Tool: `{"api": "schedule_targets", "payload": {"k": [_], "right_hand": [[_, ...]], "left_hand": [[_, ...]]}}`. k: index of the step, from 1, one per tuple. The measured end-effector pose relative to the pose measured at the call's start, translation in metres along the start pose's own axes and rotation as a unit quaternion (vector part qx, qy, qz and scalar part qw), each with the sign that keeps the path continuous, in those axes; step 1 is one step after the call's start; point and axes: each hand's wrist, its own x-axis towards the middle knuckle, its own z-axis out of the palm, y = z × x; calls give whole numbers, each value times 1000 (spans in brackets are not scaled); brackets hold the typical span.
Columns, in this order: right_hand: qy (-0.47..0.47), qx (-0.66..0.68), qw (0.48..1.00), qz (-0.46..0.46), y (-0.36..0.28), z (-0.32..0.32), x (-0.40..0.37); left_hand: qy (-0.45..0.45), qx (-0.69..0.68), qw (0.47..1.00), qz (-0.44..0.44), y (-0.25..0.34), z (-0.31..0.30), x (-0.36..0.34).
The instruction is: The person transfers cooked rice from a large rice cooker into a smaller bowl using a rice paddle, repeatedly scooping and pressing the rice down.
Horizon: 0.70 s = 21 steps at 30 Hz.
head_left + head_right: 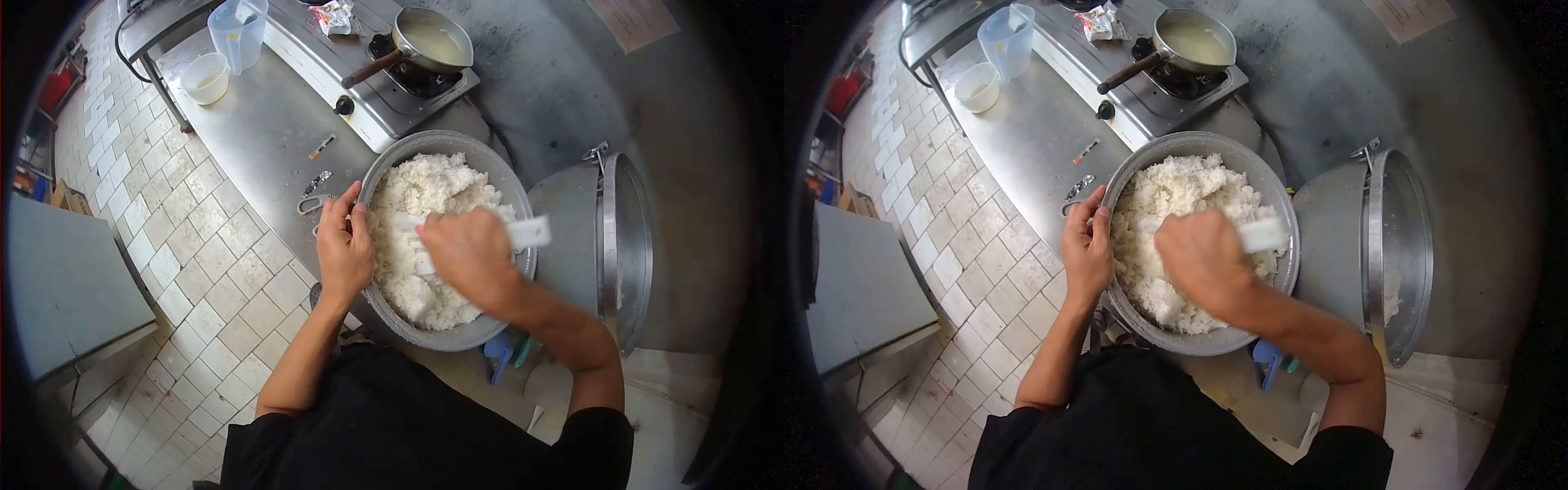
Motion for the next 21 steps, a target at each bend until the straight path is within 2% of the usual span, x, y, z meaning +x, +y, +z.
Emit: {"api": "schedule_targets", "payload": {"k": [5,8,10,13,14,17,19,21], "right_hand": [[11,32,999,3,8,14,-7],[19,16,1000,-3,30,-36,-22],[33,68,996,51,45,-80,-36],[-34,6,999,5,47,-33,-26],[-40,-11,999,33,34,1,-16],[5,2,998,67,26,6,-16],[-25,3,998,64,35,-5,-23],[-13,-31,999,6,52,-30,-29]], "left_hand": [[6,-5,999,32,-7,1,-2],[9,-6,999,37,-4,-1,0],[2,-9,1000,26,-3,1,-1],[0,7,1000,27,-4,-1,-3],[-3,-1,1000,26,-7,-2,-4],[14,-17,999,35,-4,2,3],[-3,-8,999,44,-5,-2,-1],[-7,-25,999,25,-6,0,0]]}}
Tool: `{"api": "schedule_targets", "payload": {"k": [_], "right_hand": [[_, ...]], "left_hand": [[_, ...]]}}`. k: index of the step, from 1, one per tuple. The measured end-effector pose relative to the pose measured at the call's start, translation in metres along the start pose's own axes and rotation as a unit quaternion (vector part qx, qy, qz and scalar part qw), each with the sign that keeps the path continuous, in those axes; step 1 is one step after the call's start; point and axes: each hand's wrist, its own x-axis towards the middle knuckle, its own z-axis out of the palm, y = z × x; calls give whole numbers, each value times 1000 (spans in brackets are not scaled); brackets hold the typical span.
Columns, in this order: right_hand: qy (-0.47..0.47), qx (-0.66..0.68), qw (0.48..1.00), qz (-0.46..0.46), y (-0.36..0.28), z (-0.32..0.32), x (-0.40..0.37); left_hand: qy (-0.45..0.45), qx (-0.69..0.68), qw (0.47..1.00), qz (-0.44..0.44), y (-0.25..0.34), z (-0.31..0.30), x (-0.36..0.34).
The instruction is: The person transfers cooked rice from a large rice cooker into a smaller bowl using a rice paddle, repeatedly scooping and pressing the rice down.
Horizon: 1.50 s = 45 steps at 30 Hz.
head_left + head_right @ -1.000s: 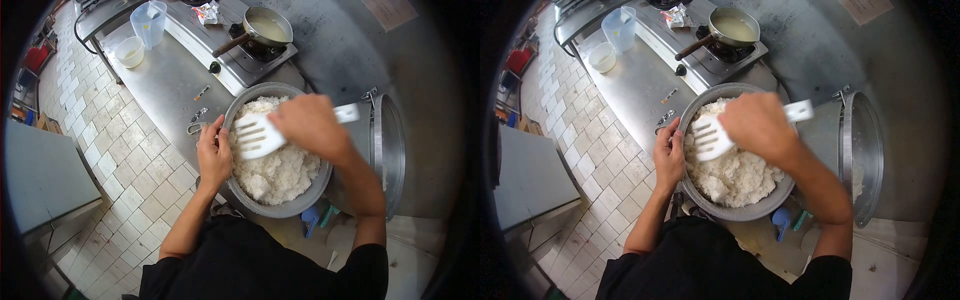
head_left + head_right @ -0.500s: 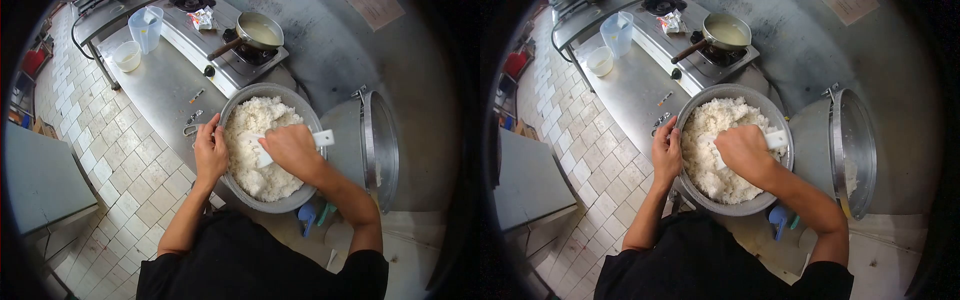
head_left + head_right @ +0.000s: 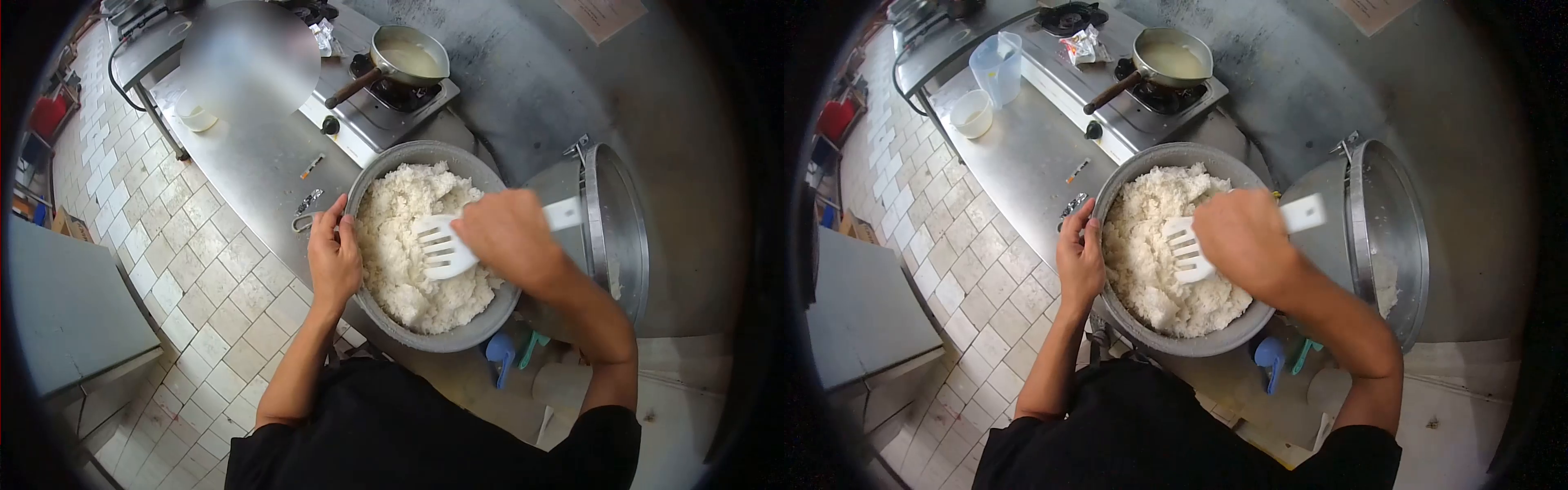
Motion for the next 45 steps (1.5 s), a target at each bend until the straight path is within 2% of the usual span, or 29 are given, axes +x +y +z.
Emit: {"api": "schedule_targets", "payload": {"k": [2,3,5,6,7,9,13,15,17,18,20,22,23,24,27,30,32,34,36,37,39,40,42,43,45], "right_hand": [[17,-2,998,60,16,-54,-5],[17,-1,998,60,26,-48,4],[110,-35,993,15,48,-16,32],[-15,31,993,117,31,10,63],[-69,111,982,135,17,31,83],[-24,109,988,107,14,34,88],[-5,62,994,95,44,-35,57],[18,19,987,159,58,-46,47],[-20,8,988,150,52,26,64],[-54,-10,989,135,45,35,68],[-38,-7,990,138,65,36,62],[-33,-23,991,131,73,1,42],[-28,-33,987,156,80,-20,27],[-10,-36,985,169,88,-42,8],[67,-4,973,221,120,-78,-64],[83,45,934,343,141,-102,-141],[91,50,907,409,168,-87,-193],[100,58,880,460,201,-60,-237],[9,14,851,524,234,-18,-276],[6,15,845,535,247,3,-298],[-104,-83,859,494,268,43,-335],[-104,-82,855,502,273,57,-344],[-224,-65,841,488,274,90,-359],[-229,-60,838,491,273,121,-365],[-256,-20,871,418,272,180,-374]], "left_hand": [[3,12,1000,1,2,0,-2],[3,25,1000,7,3,0,-1],[5,23,1000,8,5,0,1],[6,19,1000,8,5,0,-1],[3,20,1000,10,6,-1,-3],[-1,29,1000,3,6,-1,0],[1,23,1000,6,0,2,2],[5,13,1000,0,3,1,0],[-2,22,1000,4,3,0,-1],[0,24,1000,8,4,1,-1],[3,34,999,18,0,2,2],[-12,51,998,30,-1,0,0],[-5,26,1000,8,2,1,0],[-3,1,1000,-18,2,2,-1],[-10,-10,1000,-9,-11,1,-1],[-10,14,999,-36,-11,0,-1],[-21,18,999,-44,1,1,-3],[-11,60,998,5,-3,2,-1],[-12,74,997,9,0,3,-3],[-19,66,998,6,1,3,-4],[-24,83,996,11,2,4,-4],[-25,86,996,10,-1,3,-3],[-25,94,995,9,-8,-1,1],[-24,113,993,9,-15,-7,3],[-29,113,993,3,-23,-14,7]]}}
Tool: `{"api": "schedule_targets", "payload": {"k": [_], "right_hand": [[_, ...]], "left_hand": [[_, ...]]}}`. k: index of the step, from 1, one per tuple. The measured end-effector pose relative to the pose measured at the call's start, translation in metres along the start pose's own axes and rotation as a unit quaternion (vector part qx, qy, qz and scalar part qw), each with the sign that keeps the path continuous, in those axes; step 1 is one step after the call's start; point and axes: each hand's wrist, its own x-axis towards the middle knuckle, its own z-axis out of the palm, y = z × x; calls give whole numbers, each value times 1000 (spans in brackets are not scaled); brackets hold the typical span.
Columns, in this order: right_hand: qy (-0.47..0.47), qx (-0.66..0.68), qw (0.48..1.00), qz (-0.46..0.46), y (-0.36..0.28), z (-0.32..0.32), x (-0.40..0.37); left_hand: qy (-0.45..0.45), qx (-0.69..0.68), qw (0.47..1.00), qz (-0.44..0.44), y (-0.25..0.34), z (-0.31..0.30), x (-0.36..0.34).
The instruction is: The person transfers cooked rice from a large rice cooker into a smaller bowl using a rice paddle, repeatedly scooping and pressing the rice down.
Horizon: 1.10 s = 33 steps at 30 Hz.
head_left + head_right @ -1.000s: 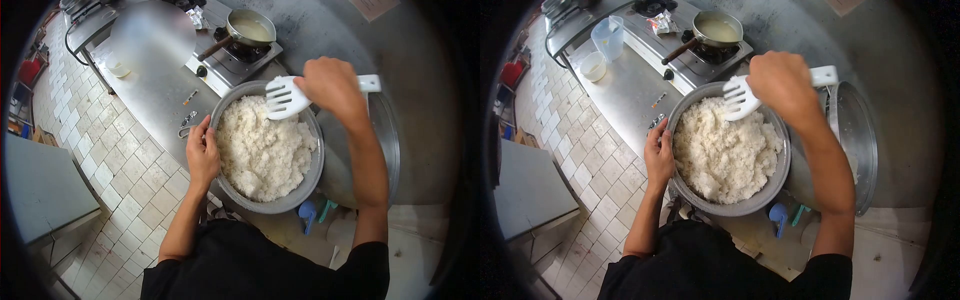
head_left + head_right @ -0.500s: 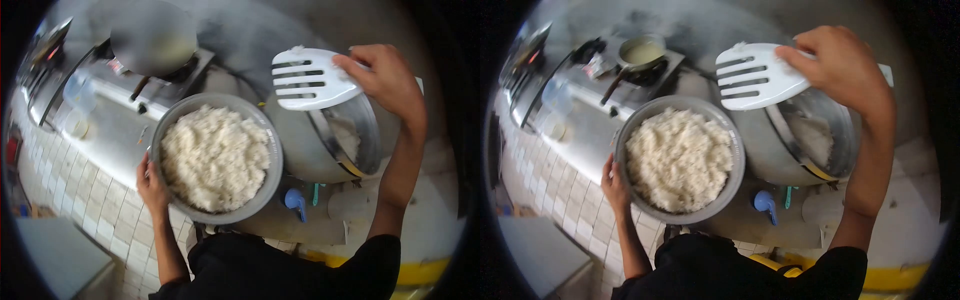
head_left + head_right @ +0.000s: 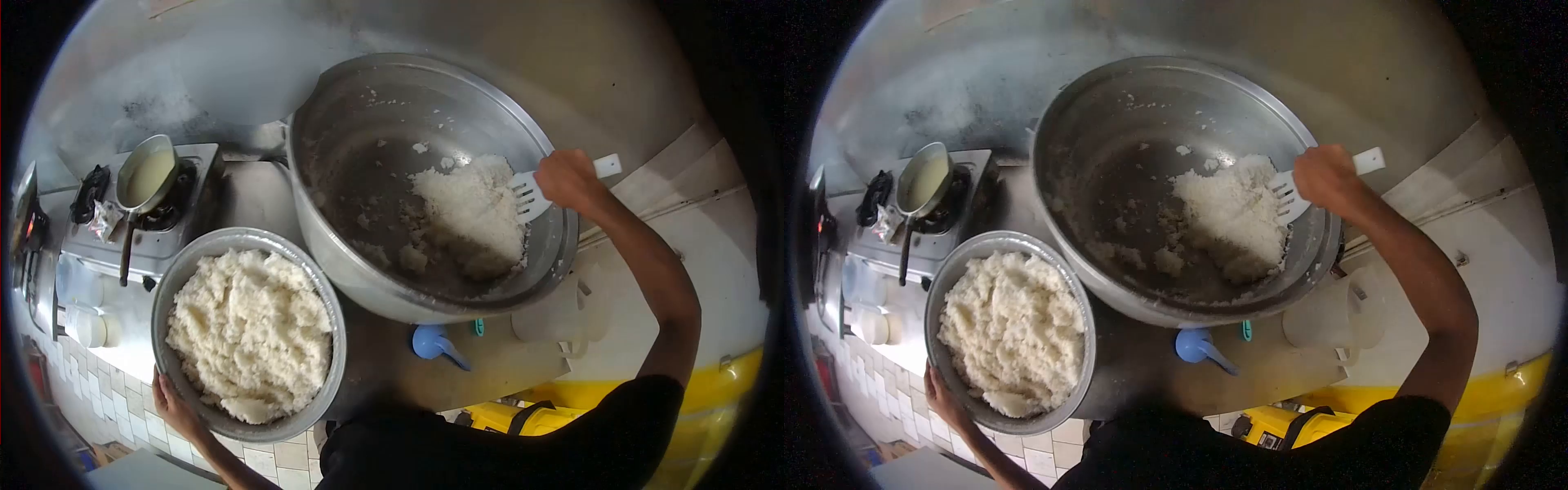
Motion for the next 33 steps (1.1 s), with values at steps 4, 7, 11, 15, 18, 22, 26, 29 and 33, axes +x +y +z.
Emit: {"api": "schedule_targets", "payload": {"k": [4,7,11,15,18,22,26,29,33], "right_hand": [[-16,66,998,-18,1,-3,15],[-24,85,996,-31,3,17,25],[12,152,988,-34,-2,34,26],[-27,191,981,-32,-23,47,39],[8,210,976,-52,-35,50,44],[32,214,974,-70,-48,44,47],[88,188,972,-111,-55,26,49],[115,158,970,-147,-63,7,52],[132,100,966,-199,-74,-47,58]], "left_hand": [[17,50,998,-17,1,-5,2],[24,129,991,-27,6,-8,2],[19,63,996,-67,-3,-13,3],[34,37,995,-81,-1,-10,2],[37,60,995,-71,5,-9,1],[29,138,989,-48,17,-5,3],[21,84,996,-26,5,-6,0],[35,120,992,-15,14,-3,-2],[18,54,998,-2,6,-2,2]]}}
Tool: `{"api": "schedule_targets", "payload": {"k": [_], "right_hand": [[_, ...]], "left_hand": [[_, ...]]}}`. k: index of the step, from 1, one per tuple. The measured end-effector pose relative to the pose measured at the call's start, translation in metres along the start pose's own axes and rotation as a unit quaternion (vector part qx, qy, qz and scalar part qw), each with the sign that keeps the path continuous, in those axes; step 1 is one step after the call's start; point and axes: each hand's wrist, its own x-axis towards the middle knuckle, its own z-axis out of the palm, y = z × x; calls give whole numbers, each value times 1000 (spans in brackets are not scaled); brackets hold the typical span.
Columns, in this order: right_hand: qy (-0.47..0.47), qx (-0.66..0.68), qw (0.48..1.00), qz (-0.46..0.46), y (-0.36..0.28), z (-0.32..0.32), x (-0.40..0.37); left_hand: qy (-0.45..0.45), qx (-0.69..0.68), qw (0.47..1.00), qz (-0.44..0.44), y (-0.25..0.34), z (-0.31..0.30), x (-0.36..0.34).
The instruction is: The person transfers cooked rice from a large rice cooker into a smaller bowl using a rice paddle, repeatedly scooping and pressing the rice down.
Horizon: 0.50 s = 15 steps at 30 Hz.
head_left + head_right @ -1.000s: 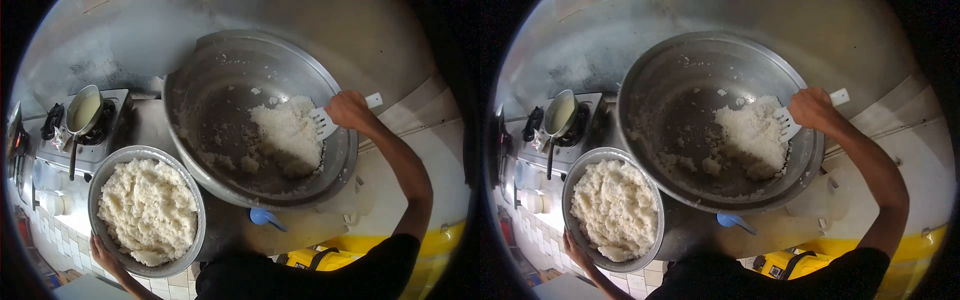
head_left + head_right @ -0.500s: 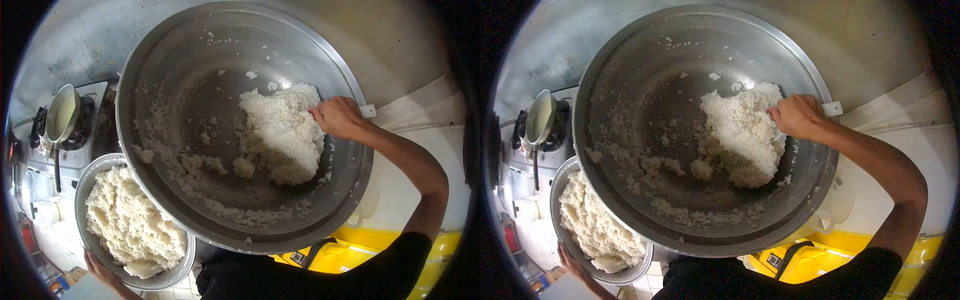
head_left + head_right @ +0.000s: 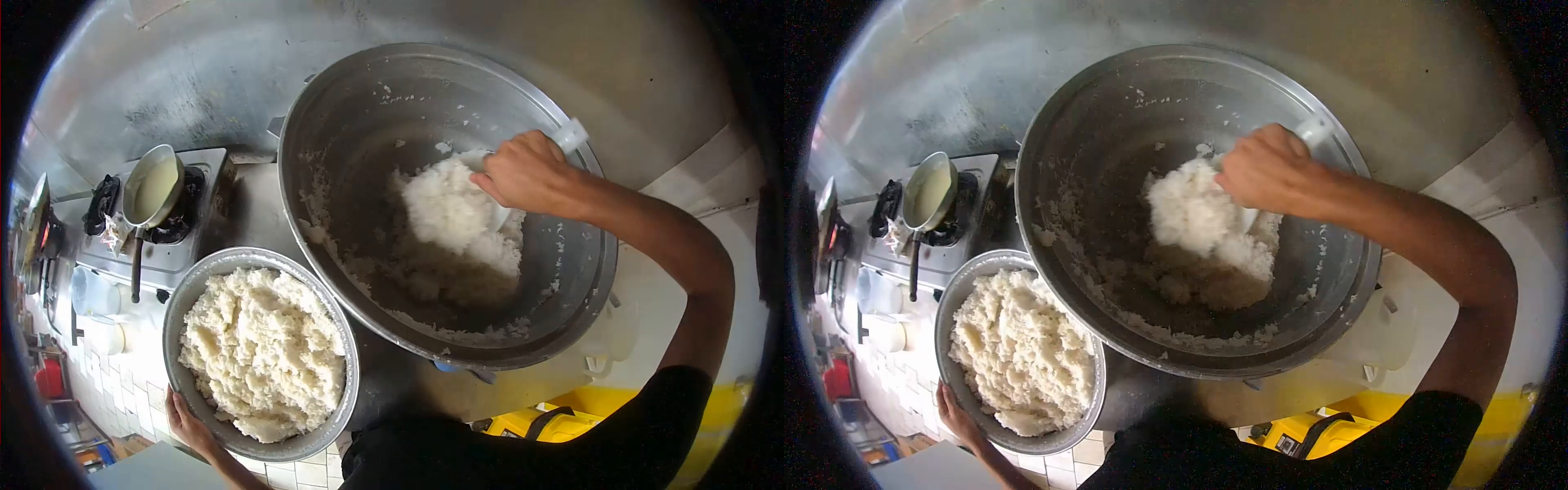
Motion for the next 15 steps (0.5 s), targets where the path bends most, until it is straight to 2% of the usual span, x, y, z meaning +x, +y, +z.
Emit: {"api": "schedule_targets", "payload": {"k": [4,7,9,10,12,13,15], "right_hand": [[22,-6,999,-35,-24,-54,11],[39,16,999,9,-28,-72,1],[-1,42,997,69,-26,-73,-11],[-3,41,997,66,-28,-61,-17],[-129,69,988,49,-34,-19,-24],[-131,73,987,52,-38,-9,-24],[-195,114,971,82,-42,3,-21]], "left_hand": [[4,-24,1000,-5,12,7,-7],[-7,-61,998,-21,10,5,-5],[-3,-58,998,-30,13,6,-7],[1,-58,998,-34,15,7,-8],[4,-36,999,-28,12,6,-8],[7,-13,1000,-19,13,5,-6],[4,-26,999,-28,16,7,-5]]}}
